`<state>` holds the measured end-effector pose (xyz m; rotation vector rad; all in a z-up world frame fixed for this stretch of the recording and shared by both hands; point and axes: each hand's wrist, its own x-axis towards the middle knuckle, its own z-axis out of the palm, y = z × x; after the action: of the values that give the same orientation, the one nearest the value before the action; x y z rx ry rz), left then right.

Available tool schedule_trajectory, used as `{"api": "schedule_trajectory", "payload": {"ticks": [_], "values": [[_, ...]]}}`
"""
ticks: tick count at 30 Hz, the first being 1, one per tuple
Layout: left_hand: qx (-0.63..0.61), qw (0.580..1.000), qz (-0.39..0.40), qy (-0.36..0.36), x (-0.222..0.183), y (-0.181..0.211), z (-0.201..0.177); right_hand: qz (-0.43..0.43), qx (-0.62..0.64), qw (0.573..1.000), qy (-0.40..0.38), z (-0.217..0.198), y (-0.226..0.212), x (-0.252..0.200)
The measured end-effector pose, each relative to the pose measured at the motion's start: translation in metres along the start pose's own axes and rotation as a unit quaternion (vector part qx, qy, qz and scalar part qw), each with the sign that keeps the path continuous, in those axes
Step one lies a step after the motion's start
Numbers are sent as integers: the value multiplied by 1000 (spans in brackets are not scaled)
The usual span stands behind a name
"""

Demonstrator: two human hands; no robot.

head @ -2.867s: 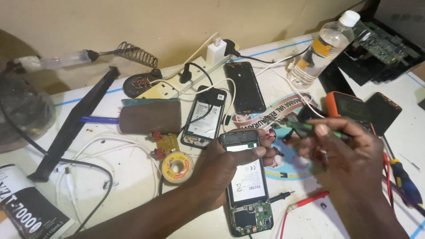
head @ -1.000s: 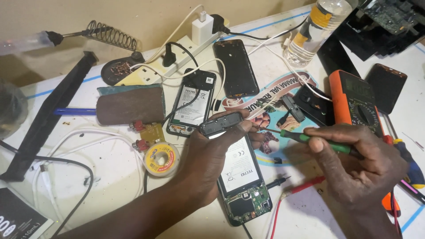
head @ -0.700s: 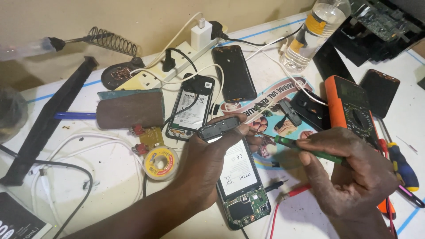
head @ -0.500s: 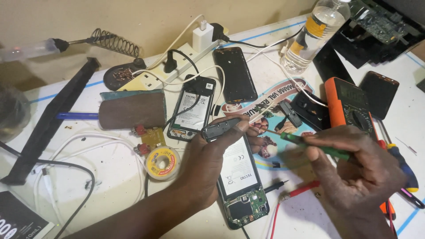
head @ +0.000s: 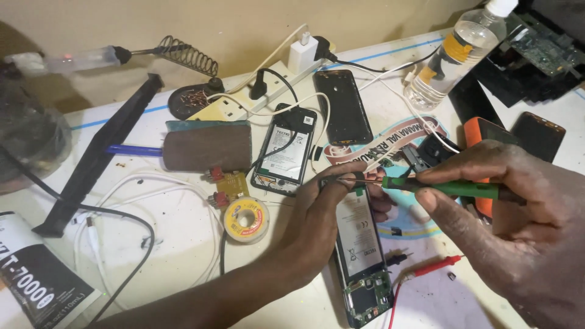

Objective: Testing phone circuitry with a multimeter and disassembling components with a screwdriver on a repair workbench.

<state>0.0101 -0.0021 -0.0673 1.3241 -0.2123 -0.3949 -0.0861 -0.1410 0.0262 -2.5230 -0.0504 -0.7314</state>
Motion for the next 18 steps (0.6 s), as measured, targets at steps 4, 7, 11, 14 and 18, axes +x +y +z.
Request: {"api": "schedule_trajectory", "payload": {"ticks": [4, 7, 11, 14, 18], "values": [[-21, 999, -41, -15, -4, 12, -1, 30, 38, 999, -12, 6, -3, 7], [-134, 982, -123, -47, -6, 18, 0, 50, 27, 998, -14, 9, -3, 10], [-219, 963, -147, -52, -6, 16, 4, 29, -20, 999, -26, 10, -5, 13], [-232, 961, -147, -41, -7, 19, 5, 11, -15, 999, -39, 9, -3, 18], [-165, 972, -164, -15, -9, 32, 2, -23, -56, 996, -69, 6, 8, 22]]}}
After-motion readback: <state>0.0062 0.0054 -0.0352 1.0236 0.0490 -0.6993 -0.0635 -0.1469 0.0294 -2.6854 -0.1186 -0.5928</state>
